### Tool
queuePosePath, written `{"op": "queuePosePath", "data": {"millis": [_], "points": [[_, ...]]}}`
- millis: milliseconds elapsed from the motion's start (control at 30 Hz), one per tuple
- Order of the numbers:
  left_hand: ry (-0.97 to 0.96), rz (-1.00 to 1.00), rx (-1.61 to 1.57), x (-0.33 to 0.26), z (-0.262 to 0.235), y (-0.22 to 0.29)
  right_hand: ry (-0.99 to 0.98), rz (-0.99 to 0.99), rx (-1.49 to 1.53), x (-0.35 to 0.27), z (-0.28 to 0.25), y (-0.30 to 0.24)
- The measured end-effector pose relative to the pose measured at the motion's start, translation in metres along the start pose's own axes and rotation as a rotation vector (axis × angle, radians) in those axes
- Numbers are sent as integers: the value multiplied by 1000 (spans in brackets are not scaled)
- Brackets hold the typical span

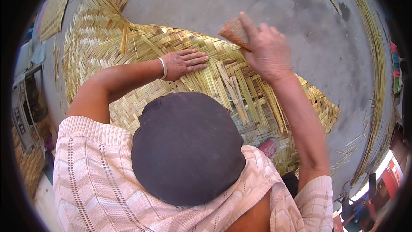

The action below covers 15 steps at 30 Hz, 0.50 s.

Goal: The person weaves a flat mat or basket base using dried palm leaves on the floor. They interlace the leaves by hand and periodically tap the woven area with a brick to compact the weave.

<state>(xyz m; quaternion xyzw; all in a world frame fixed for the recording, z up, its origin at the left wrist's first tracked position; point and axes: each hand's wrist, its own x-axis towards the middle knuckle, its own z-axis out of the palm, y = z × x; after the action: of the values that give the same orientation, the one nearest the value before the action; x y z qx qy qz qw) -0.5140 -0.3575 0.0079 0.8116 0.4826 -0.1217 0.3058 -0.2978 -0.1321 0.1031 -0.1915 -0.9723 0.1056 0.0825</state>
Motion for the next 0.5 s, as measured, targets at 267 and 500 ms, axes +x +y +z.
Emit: {"op": "queuePosePath", "data": {"millis": [267, 500], "points": [[15, 2, 37, 0, -1, 3, 7, 41, -34, -43, -38, 24], [-14, -13, 81, 3, -4, 6, -146, 25, 0, -57, 11, 34]]}}
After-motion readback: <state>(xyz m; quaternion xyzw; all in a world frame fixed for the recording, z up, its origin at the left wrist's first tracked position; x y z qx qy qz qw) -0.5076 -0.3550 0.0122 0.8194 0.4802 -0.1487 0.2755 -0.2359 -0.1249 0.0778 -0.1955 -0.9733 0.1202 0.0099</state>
